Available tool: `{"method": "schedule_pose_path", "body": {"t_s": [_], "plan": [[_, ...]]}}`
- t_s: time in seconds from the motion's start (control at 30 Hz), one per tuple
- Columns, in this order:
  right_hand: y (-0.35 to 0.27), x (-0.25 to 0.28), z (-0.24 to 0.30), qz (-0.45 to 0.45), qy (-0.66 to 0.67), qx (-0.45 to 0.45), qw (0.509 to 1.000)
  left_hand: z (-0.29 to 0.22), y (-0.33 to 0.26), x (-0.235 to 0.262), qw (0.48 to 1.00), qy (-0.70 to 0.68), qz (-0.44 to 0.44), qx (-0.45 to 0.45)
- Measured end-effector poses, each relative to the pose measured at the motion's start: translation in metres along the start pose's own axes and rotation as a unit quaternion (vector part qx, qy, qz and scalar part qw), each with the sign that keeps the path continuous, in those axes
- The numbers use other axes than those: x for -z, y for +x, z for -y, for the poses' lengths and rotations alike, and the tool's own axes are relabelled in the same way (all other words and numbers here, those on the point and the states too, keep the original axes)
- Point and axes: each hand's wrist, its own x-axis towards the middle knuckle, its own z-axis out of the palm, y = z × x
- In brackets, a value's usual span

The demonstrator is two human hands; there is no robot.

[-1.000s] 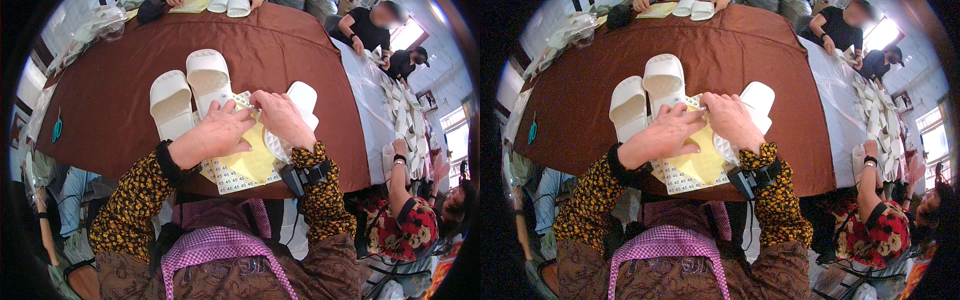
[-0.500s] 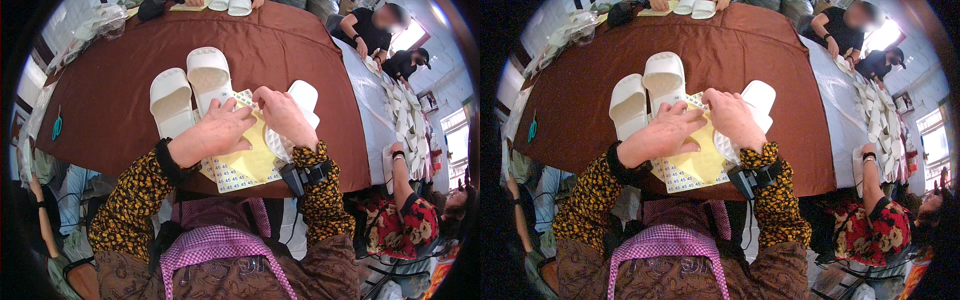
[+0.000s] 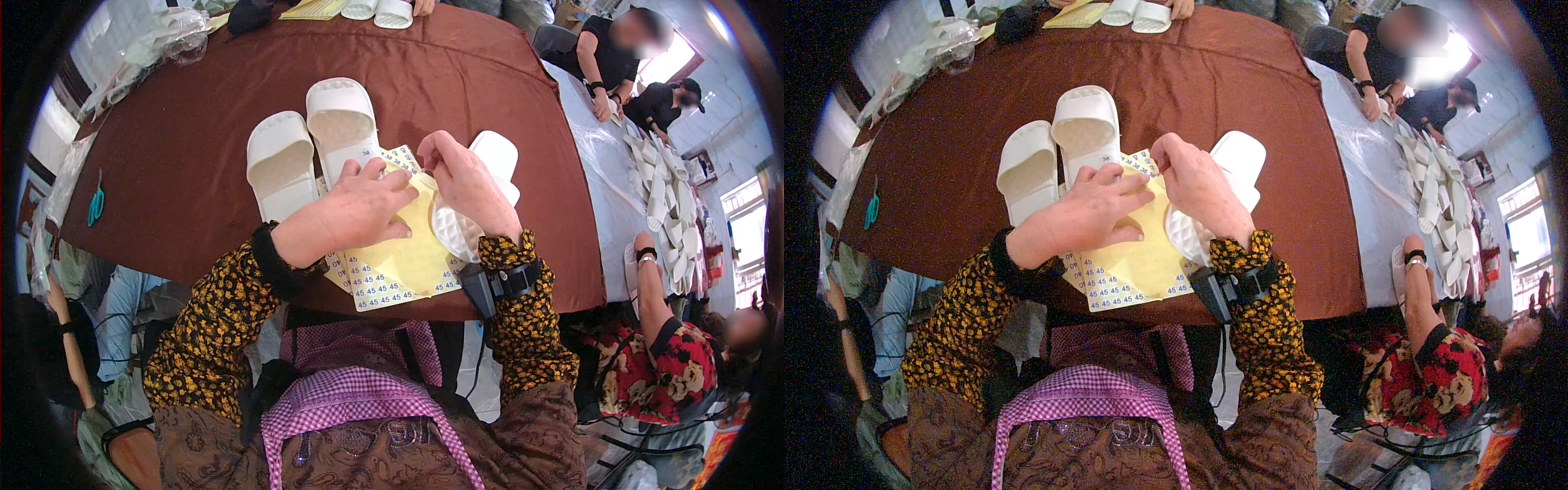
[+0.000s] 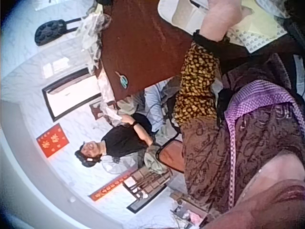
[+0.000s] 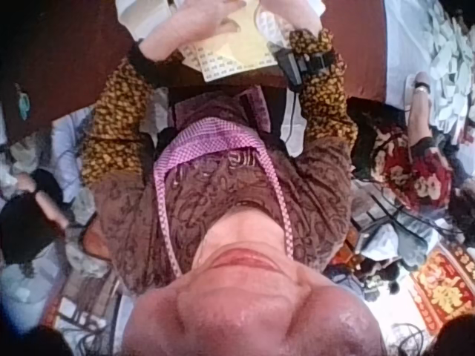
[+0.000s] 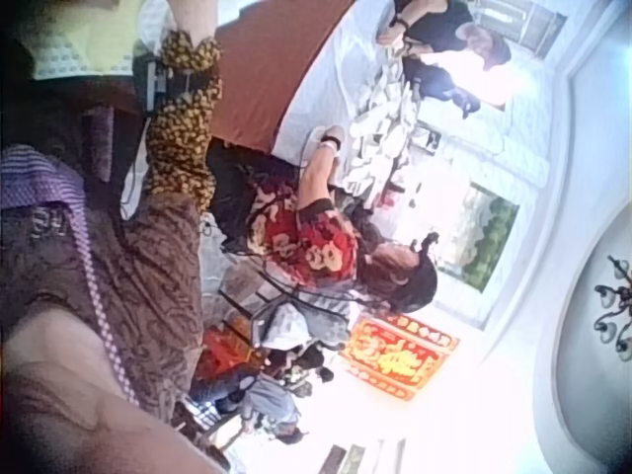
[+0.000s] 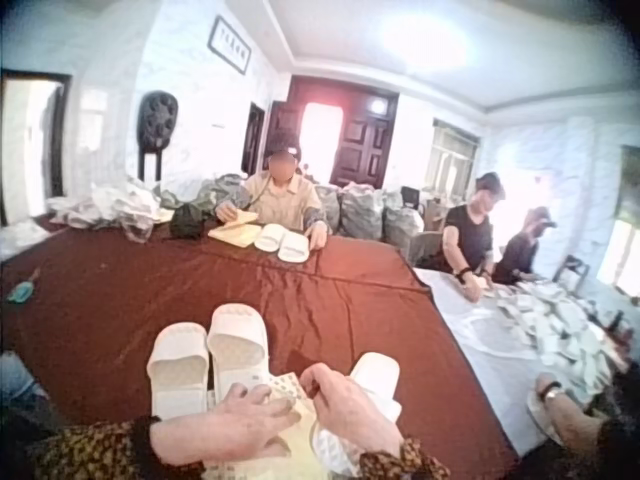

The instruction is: Applying size labels inside white slippers.

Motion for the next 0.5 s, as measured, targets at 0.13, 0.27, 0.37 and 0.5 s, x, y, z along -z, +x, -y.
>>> {"method": "schedule_pose_path", "body": {"t_s": [0.13,0.27,0.37,0.5], "plan": [[-0.001,0.003,0.001,-0.012,0.037,0.008,0.999,0.000,-0.004,0.002,0.999,-0.036,-0.039,0.004],[-0.003,0.005,0.011,-0.038,0.076,0.036,0.996,-0.008,-0.028,0.017,0.992,0.006,-0.128,-0.009],[-0.007,0.009,0.020,-0.041,0.073,0.048,0.995,-0.011,-0.058,0.032,0.989,-0.030,-0.144,0.002],[-0.010,0.014,0.046,-0.039,0.073,0.072,0.994,-0.006,-0.109,0.031,0.977,-0.075,-0.186,0.078]]}}
